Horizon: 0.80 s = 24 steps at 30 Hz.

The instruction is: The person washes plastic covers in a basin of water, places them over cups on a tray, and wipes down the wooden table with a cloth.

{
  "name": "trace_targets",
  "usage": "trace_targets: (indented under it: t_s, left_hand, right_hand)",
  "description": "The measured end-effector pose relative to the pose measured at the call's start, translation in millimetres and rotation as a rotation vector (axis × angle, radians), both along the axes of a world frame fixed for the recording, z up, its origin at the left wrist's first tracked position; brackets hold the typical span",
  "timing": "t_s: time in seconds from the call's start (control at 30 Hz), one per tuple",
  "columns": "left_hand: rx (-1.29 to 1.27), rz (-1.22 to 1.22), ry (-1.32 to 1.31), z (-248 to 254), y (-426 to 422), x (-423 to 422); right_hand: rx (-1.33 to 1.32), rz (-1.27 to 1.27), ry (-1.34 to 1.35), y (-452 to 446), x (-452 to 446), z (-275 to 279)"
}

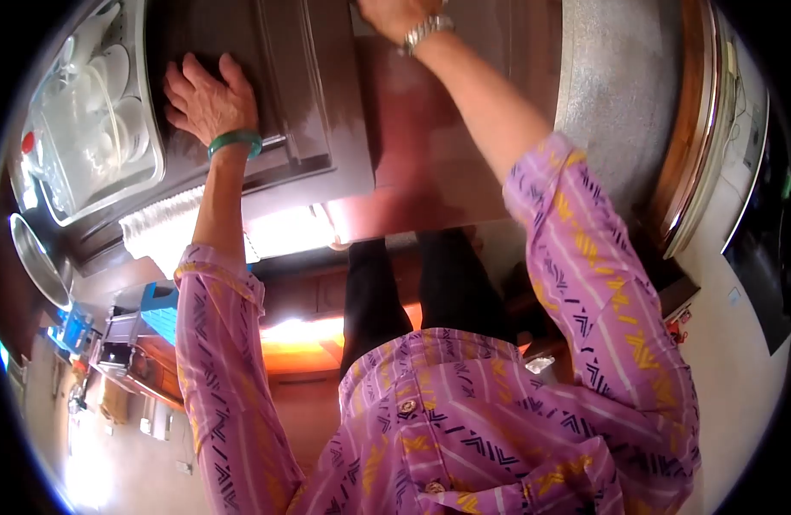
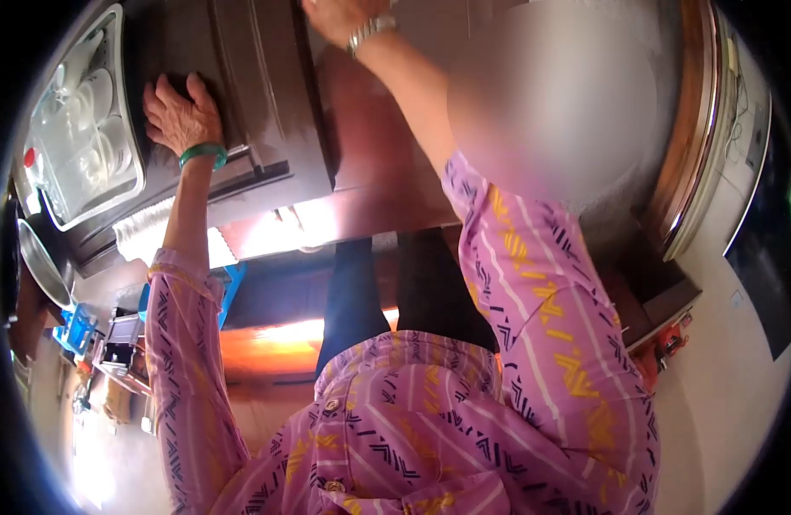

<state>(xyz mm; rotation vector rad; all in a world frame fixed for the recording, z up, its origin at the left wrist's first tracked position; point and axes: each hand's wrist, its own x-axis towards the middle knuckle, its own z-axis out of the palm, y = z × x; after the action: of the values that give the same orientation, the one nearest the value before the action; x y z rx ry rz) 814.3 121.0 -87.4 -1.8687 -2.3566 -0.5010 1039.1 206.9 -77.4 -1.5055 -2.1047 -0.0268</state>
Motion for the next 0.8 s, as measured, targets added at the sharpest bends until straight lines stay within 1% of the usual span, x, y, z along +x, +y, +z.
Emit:
trace_targets:
  t_s: [0.03,0.1,0.13,0.23,0.27,0.33,0.37,0.4,0.43,0.5,0.53,0.6,0.67,0.7,0.73,0.77,0.8]
  left_hand:
    - [0.011,-0.009,-0.003,-0.5,0.1,-0.7]
    - [0.029,-0.008,-0.011,-2.2,0.9,-0.5]
    - [0.032,-0.015,-0.015,-1.8,0.7,0.3]
    - [0.068,-0.012,-0.015,-3.3,1.8,0.3]
    - [0.071,-0.011,-0.015,-7.0,3.8,-0.5]
    - [0.048,-0.020,-0.044,-5.6,4.7,-3.2]
    - [0.098,0.024,0.084,-2.8,2.0,2.2]
    - [0.134,0.053,0.122,-0.8,3.0,4.0]
    - [0.154,0.058,0.120,1.4,4.0,4.7]
    - [0.176,0.046,0.072,5.9,5.4,7.3]
    - [0.186,0.045,0.050,7.3,5.5,8.2]
    - [0.211,0.045,0.018,11.4,6.2,9.8]
    - [0.230,0.055,-0.003,16.8,6.4,11.6]
    - [0.238,0.060,-0.018,19.4,7.5,13.0]
    - [0.247,0.064,-0.029,22.4,7.2,12.8]
    - [0.256,0.060,-0.029,27.1,4.7,12.7]
    - [0.261,0.036,-0.025,31.3,-0.4,14.5]
  right_hand:
    - [-0.039,0.007,0.038,-26.9,-0.8,4.6]
    - [-0.043,-0.035,-0.001,-78.9,-1.0,9.1]
    - [-0.186,-0.018,0.040,-109.2,3.0,-0.2]
    - [-0.281,-0.022,0.025,-200.6,4.6,8.3]
    - [-0.360,-0.017,0.064,-230.5,4.4,13.9]
    - [-0.402,0.030,0.125,-272.9,8.4,19.5]
    - [-0.448,0.042,0.184,-283.9,14.6,23.6]
    - [-0.492,0.055,0.244,-283.6,14.3,31.3]
    - [-0.491,0.060,0.249,-279.0,10.7,34.2]
    - [-0.394,-0.098,0.592,-260.5,8.2,46.9]
    - [-0.399,-0.093,0.591,-246.6,2.6,54.5]
    - [-0.251,0.121,0.449,-217.7,-20.1,58.9]
    - [-0.304,0.313,0.173,-189.8,-39.6,39.4]
    - [-0.218,0.374,0.094,-175.2,-41.3,30.7]
    - [-0.182,0.384,0.102,-151.7,-42.4,27.3]
    - [-0.076,0.349,0.240,-118.6,-46.9,7.1]
    - [-0.022,0.276,0.182,-88.5,-53.8,38.8]
